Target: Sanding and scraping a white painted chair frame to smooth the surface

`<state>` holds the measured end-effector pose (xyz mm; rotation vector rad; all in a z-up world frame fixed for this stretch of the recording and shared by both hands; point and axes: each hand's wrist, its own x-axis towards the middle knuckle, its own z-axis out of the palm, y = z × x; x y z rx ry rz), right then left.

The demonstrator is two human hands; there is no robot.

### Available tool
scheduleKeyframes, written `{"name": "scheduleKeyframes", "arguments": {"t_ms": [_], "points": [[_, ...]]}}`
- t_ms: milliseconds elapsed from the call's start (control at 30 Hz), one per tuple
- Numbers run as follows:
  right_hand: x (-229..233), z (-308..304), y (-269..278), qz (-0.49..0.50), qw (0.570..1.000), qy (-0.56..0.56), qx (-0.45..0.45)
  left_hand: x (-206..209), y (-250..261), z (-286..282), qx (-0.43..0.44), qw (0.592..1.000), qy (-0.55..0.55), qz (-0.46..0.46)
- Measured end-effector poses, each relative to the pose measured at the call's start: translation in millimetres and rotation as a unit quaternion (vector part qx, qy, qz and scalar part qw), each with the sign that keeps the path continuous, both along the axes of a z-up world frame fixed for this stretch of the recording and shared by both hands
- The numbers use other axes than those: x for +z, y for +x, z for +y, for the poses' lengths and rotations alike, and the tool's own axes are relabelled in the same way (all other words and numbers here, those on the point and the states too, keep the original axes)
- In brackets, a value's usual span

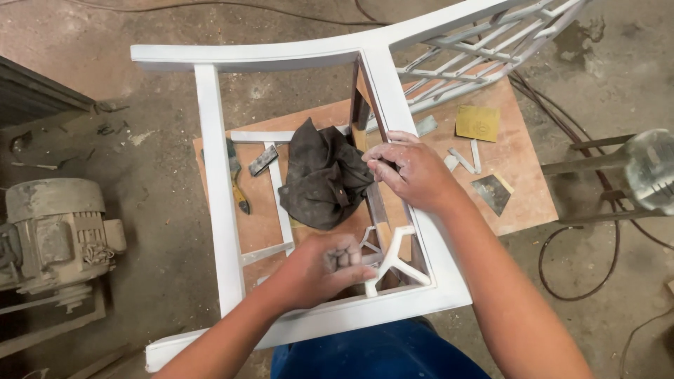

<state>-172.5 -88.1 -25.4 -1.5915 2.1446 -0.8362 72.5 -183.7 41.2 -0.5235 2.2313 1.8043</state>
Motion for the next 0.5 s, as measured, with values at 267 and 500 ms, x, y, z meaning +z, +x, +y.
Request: {"name": "scheduleKeyframes", "arguments": {"t_ms": [267, 500], "points": [[5, -1, -1, -0.004, 1.0, -0.021, 0.018, -27, -28, 32, -0.013, 0.989, -0.143, -0.041], [12, 2, -2, -0.028, 0.998, -0.053, 0.02, -34, -31, 41, 0.085, 0.985, -0.127, -0.08]]}}
